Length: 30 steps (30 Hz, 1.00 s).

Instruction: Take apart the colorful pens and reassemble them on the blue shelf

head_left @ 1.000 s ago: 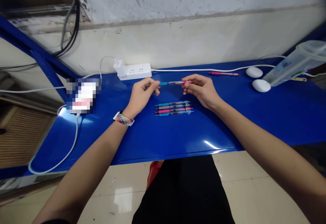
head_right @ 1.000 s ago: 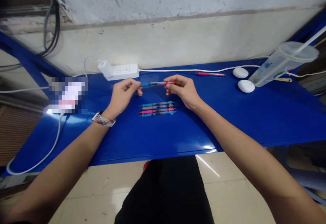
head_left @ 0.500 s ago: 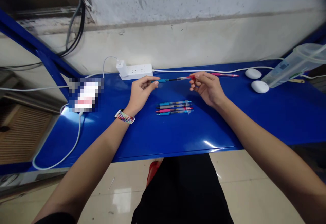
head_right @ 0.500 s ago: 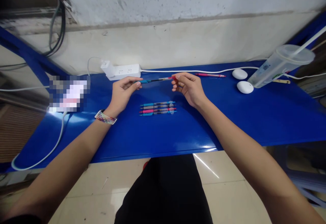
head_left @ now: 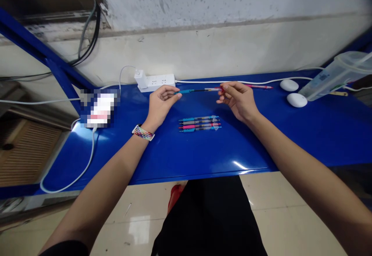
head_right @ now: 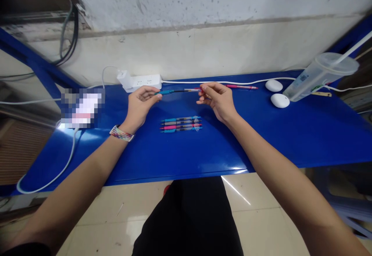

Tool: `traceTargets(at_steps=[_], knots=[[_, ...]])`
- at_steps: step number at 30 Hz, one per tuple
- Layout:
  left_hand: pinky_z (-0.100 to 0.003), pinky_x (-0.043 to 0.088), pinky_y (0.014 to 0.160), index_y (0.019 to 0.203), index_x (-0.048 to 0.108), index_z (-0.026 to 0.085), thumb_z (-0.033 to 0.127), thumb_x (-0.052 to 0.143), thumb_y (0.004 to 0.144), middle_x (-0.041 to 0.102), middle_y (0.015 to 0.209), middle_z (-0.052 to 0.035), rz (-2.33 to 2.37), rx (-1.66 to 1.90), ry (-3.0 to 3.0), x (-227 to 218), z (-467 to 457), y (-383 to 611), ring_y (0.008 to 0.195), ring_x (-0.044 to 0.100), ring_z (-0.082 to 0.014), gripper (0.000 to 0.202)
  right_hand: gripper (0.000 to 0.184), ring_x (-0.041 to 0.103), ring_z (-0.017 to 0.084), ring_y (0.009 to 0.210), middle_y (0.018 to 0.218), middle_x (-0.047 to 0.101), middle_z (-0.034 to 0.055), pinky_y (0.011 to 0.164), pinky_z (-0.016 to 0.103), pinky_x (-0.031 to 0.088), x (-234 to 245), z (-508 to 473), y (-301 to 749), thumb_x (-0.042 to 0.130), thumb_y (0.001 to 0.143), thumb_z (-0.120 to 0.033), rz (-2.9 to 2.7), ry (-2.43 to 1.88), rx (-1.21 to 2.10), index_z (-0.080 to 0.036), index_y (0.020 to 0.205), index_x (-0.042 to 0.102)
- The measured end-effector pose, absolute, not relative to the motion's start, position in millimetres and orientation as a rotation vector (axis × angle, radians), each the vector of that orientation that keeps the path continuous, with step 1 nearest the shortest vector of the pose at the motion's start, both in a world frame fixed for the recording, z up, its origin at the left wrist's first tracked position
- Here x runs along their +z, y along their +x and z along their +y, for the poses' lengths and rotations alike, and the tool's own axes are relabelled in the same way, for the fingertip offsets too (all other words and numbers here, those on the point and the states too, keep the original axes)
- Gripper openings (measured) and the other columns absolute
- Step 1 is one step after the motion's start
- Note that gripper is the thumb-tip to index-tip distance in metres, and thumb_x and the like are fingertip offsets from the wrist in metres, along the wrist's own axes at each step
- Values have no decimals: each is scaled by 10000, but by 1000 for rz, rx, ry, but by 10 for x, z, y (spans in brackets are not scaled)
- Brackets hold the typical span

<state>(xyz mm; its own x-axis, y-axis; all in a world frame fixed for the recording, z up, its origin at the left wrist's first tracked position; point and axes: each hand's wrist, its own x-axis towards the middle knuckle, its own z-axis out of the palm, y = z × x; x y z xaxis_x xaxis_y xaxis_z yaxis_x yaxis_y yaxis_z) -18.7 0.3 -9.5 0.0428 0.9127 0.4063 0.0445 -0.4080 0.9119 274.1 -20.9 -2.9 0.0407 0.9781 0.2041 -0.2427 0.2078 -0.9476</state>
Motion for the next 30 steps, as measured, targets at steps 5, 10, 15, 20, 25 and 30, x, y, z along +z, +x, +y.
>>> traceTargets(at_steps=[5,10,15,20,25,30], knots=[[-312,672,833,985,824,226,229,890,848,828,910,-40,988,1492,1547,-114,32,-202,853,794,-167,152,288,728,152,733,871,778,9,748,349,722,-9,-232,2758,986,795,-395,-1133,-857,1191,-263,1004,838],[-322,678,832,995,833,225,217,886,857,829,881,-36,985,1511,1519,-105,27,-200,842,816,-174,149,211,713,141,699,827,765,11,725,327,720,8,-213,2794,954,807,-351,-1097,-875,1178,-246,958,849],[-308,674,820,988,826,217,233,894,849,830,870,-33,958,1517,1493,-103,28,-184,835,827,-171,155,237,703,129,670,794,756,6,691,301,713,15,-207,2805,974,785,-373,-1079,-874,1197,-235,937,854],[-321,675,821,998,819,228,230,871,871,826,853,-33,988,1503,1517,-122,34,-185,844,825,-179,137,279,734,150,716,856,790,6,691,320,708,-3,-210,2800,982,782,-374,-1134,-846,1124,-267,1004,850],[-331,676,841,998,818,230,243,870,869,823,853,-31,970,1512,1512,-127,43,-190,837,817,-176,140,269,723,156,706,844,788,4,682,332,695,-27,-189,2818,972,787,-382,-1147,-871,1077,-273,998,846],[-334,678,843,997,819,230,270,881,867,826,860,-38,993,1517,1516,-115,35,-195,840,817,-178,149,222,706,158,695,836,782,3,693,347,690,9,-214,2806,959,787,-367,-1122,-880,1100,-286,959,844]])
